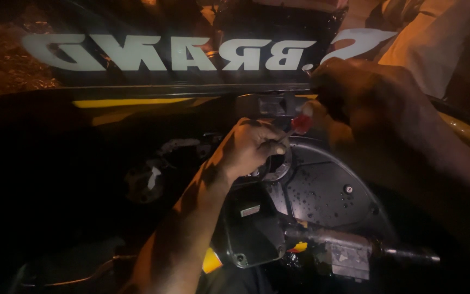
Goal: The person is repairing the dashboard or steering column area of a yellow vehicle, using a screwdriver and manipulating wires and connectors.
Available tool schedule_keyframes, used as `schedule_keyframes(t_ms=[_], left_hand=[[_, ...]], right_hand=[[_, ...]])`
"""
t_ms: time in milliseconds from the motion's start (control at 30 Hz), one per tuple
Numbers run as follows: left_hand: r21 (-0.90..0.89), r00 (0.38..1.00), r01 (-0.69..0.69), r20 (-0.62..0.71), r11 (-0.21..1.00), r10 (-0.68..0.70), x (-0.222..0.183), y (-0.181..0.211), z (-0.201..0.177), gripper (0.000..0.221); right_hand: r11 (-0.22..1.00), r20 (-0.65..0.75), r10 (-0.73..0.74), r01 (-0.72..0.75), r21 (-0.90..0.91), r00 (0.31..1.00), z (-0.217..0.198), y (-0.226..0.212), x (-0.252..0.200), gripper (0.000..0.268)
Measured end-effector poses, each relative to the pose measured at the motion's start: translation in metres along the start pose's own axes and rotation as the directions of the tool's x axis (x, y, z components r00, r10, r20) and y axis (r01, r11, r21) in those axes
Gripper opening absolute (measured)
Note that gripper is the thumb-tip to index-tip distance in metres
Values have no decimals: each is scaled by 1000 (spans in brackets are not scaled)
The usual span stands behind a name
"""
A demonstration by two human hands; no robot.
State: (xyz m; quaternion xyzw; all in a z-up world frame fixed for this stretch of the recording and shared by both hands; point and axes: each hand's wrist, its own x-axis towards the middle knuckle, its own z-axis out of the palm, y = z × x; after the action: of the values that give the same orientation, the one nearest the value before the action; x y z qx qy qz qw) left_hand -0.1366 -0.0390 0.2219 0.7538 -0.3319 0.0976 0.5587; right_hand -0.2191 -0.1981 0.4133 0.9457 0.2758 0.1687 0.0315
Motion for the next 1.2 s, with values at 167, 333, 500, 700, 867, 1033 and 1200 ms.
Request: schedule_keyframes(t_ms=[167, 333, 500, 700, 867, 1033, 1200], left_hand=[[-59, 1000, -4, -22, 998, 3, 1, -10, 6, 14], [-29, 1000, -1, -22, 1000, 1, 1, 6, -6, 13], [74, 989, -14, -148, 997, 24, 4, 1, 0, 17], [-102, 969, -221, -131, 970, 207, 1, -18, 6, 23], [3, 897, -365, -266, 931, 353, 6, -36, 22, 24], [238, 849, -408, -255, 881, 462, -1, -58, 29, 16], [291, 773, -401, -402, 869, 491, -12, -17, -8, 7]], right_hand=[[889, 331, 458, -429, -162, 825, -31, -34, 14, 24], [843, -106, -532, 515, -154, 840, 10, 30, 2, 14], [993, 28, -99, 101, -65, 995, -27, -9, 6, 45], [989, 207, -110, 128, -75, 972, -18, 2, 5, 17], [989, -5, -11, 12, 144, 1000, -23, -7, 5, 51], [916, 418, 390, -392, -85, 820, 40, 97, 25, 30], [815, 393, 367, -494, 301, 843, 89, 83, -17, 24]])
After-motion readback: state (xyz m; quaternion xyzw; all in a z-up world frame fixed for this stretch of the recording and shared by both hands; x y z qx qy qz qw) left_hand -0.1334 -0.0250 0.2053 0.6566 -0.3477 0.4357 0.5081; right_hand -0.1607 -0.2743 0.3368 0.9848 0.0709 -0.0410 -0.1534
